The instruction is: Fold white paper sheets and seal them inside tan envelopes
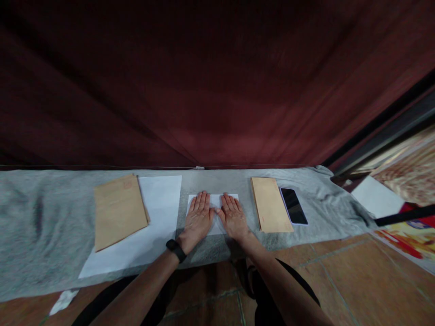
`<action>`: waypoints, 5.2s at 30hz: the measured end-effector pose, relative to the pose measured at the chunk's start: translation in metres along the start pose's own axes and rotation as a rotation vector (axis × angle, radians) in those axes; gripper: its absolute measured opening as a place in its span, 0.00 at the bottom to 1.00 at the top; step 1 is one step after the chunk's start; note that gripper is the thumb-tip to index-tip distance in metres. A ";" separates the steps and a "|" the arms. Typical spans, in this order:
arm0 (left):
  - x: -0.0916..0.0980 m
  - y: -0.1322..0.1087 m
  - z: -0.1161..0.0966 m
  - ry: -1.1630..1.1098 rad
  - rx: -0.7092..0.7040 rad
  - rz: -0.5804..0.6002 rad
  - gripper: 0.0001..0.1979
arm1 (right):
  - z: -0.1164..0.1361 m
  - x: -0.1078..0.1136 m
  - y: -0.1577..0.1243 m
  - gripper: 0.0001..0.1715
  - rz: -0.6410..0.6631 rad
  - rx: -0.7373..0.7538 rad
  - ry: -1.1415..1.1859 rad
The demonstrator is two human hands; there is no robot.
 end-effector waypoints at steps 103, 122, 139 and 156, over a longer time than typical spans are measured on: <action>0.003 0.017 0.004 -0.072 -0.173 0.239 0.28 | 0.034 0.042 -0.062 0.23 0.282 0.396 0.314; 0.006 -0.003 0.004 -0.058 -0.222 0.188 0.28 | 0.009 0.029 -0.042 0.24 0.248 0.346 0.286; 0.002 -0.009 0.013 -0.021 0.134 0.048 0.33 | -0.015 0.007 -0.006 0.30 0.135 0.085 0.033; 0.008 -0.014 0.018 -0.009 0.188 -0.018 0.36 | -0.018 0.003 -0.008 0.36 0.014 -0.150 0.001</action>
Point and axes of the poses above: each hand's wrist, its own y-axis towards the middle knuckle, its own x-axis out of the back of the hand, z = x × y, the point moved 3 cm from there along y, towards the middle knuckle, and after that the axes turned 7 degrees about z, right-handed, at the moved point
